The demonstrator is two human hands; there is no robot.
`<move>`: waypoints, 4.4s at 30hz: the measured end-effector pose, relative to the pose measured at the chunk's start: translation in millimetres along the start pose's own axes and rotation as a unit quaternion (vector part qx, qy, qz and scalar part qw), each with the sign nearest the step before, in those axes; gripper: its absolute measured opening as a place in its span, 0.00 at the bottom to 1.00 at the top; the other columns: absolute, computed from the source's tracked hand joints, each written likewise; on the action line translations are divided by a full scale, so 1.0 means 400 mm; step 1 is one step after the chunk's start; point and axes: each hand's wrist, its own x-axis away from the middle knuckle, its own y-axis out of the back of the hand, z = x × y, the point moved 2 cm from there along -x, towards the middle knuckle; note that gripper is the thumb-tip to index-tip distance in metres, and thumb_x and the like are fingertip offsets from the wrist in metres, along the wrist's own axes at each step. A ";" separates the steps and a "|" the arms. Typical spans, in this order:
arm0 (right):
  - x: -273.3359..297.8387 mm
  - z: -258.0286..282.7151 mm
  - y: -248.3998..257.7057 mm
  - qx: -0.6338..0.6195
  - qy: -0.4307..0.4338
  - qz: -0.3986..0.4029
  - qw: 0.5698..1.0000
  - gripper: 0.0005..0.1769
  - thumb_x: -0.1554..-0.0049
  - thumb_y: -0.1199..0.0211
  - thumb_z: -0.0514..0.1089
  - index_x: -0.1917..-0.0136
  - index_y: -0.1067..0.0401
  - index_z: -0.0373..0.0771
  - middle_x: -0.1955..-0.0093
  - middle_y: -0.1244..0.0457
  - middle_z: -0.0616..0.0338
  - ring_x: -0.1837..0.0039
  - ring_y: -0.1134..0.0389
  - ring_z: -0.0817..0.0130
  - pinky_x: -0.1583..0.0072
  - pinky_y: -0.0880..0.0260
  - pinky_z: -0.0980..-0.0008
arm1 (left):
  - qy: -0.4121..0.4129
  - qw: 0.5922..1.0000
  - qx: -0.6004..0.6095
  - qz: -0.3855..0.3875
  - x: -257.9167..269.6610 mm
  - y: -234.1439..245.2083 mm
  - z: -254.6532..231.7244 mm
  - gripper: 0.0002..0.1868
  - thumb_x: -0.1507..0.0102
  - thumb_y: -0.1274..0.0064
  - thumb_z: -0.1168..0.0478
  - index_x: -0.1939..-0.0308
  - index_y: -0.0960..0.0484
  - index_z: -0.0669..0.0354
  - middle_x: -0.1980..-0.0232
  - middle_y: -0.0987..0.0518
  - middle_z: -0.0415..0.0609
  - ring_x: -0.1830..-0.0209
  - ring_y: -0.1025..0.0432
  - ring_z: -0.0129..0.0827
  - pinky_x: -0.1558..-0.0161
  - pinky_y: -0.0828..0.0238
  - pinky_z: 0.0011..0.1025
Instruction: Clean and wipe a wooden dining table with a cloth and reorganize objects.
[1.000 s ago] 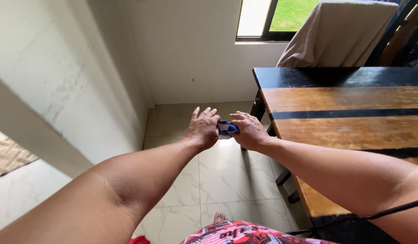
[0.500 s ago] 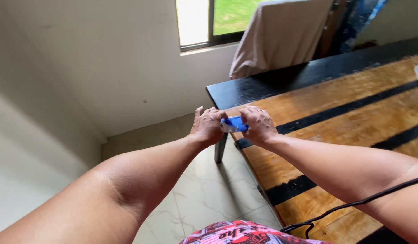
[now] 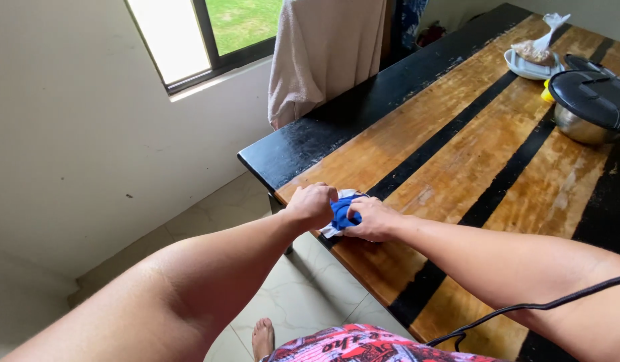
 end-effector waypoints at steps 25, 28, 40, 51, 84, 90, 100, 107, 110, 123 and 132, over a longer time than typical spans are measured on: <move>-0.539 0.336 0.012 0.024 -0.018 0.079 0.996 0.54 0.47 0.35 0.63 0.18 0.56 0.43 0.14 0.69 0.43 0.14 0.68 0.43 0.20 0.63 0.52 | -0.009 0.964 -0.132 0.233 -0.237 0.141 0.558 0.37 0.40 0.46 0.54 0.25 0.37 0.45 0.24 0.34 0.43 0.22 0.42 0.37 0.27 0.49 0.53; -0.561 0.290 -0.024 -0.014 -0.032 0.069 0.997 0.56 0.46 0.36 0.65 0.18 0.58 0.41 0.14 0.70 0.39 0.14 0.68 0.42 0.19 0.63 0.54 | -0.002 0.950 -0.154 0.271 -0.253 0.148 0.538 0.42 0.39 0.46 0.52 0.21 0.44 0.42 0.16 0.48 0.42 0.17 0.52 0.39 0.24 0.55 0.55; -0.345 0.110 -0.031 -0.083 -0.093 0.026 0.992 0.49 0.47 0.36 0.66 0.22 0.49 0.44 0.14 0.66 0.43 0.14 0.66 0.44 0.19 0.61 0.55 | 0.002 0.941 -0.153 0.303 -0.252 0.035 0.290 0.51 0.39 0.41 0.46 0.18 0.55 0.33 0.14 0.57 0.40 0.14 0.63 0.41 0.21 0.61 0.52; 0.051 -0.254 -0.108 -0.134 -0.122 -0.083 0.980 0.31 0.38 0.48 0.62 0.27 0.38 0.48 0.16 0.56 0.47 0.17 0.56 0.47 0.21 0.56 0.55 | -0.054 0.956 -0.124 0.262 -0.224 -0.234 -0.149 0.40 0.36 0.49 0.45 0.21 0.43 0.37 0.16 0.48 0.42 0.16 0.53 0.43 0.25 0.50 0.54; 0.500 -0.352 -0.164 -0.079 -0.122 -0.272 0.951 0.25 0.52 0.40 0.41 0.39 0.25 0.47 0.28 0.41 0.49 0.28 0.41 0.46 0.28 0.41 0.53 | -0.088 0.929 -0.158 0.323 0.008 -0.292 -0.545 0.45 0.33 0.53 0.43 0.18 0.54 0.55 0.14 0.56 0.49 0.15 0.61 0.46 0.24 0.72 0.70; 0.236 -0.204 -0.125 -0.103 -0.086 -0.250 0.959 0.27 0.48 0.42 0.41 0.35 0.26 0.49 0.29 0.43 0.47 0.29 0.40 0.46 0.29 0.39 0.55 | -0.022 0.934 -0.160 0.320 -0.072 -0.171 -0.277 0.46 0.36 0.48 0.45 0.18 0.52 0.47 0.14 0.58 0.45 0.14 0.62 0.43 0.25 0.71 0.71; -0.181 -0.020 -0.083 -0.066 -0.011 -0.138 0.988 0.32 0.46 0.43 0.44 0.27 0.34 0.51 0.21 0.50 0.45 0.23 0.48 0.42 0.25 0.47 0.53 | 0.062 0.949 -0.139 0.275 -0.127 -0.012 0.102 0.48 0.37 0.51 0.33 0.19 0.49 0.44 0.14 0.56 0.41 0.15 0.60 0.40 0.24 0.70 0.68; -0.241 0.056 -0.049 0.000 -0.045 -0.029 0.999 0.36 0.44 0.45 0.51 0.23 0.43 0.54 0.16 0.57 0.48 0.18 0.57 0.45 0.22 0.57 0.46 | 0.116 0.954 -0.111 0.254 -0.107 0.014 0.159 0.43 0.34 0.56 0.34 0.19 0.48 0.42 0.14 0.55 0.41 0.15 0.59 0.39 0.23 0.70 0.66; -0.218 0.044 -0.050 -0.005 -0.046 -0.025 0.999 0.35 0.44 0.45 0.53 0.24 0.42 0.53 0.16 0.57 0.49 0.18 0.56 0.45 0.22 0.56 0.47 | 0.121 0.955 -0.110 0.247 -0.090 0.004 0.130 0.43 0.34 0.56 0.34 0.19 0.47 0.42 0.14 0.55 0.43 0.14 0.60 0.40 0.23 0.69 0.66; 0.061 -0.200 -0.138 -0.042 0.017 -0.065 0.997 0.32 0.44 0.46 0.53 0.26 0.37 0.51 0.18 0.54 0.44 0.19 0.54 0.39 0.22 0.54 0.51 | 0.144 0.959 -0.123 0.213 0.003 -0.212 -0.183 0.43 0.38 0.47 0.49 0.20 0.46 0.41 0.14 0.54 0.43 0.15 0.59 0.42 0.24 0.67 0.66; 0.365 -0.319 -0.157 -0.067 0.013 -0.124 0.990 0.24 0.43 0.43 0.58 0.37 0.28 0.49 0.22 0.45 0.48 0.22 0.46 0.48 0.24 0.48 0.53 | 0.156 0.966 -0.078 0.190 0.115 -0.346 -0.477 0.43 0.38 0.48 0.42 0.21 0.44 0.44 0.15 0.52 0.45 0.15 0.58 0.44 0.23 0.68 0.68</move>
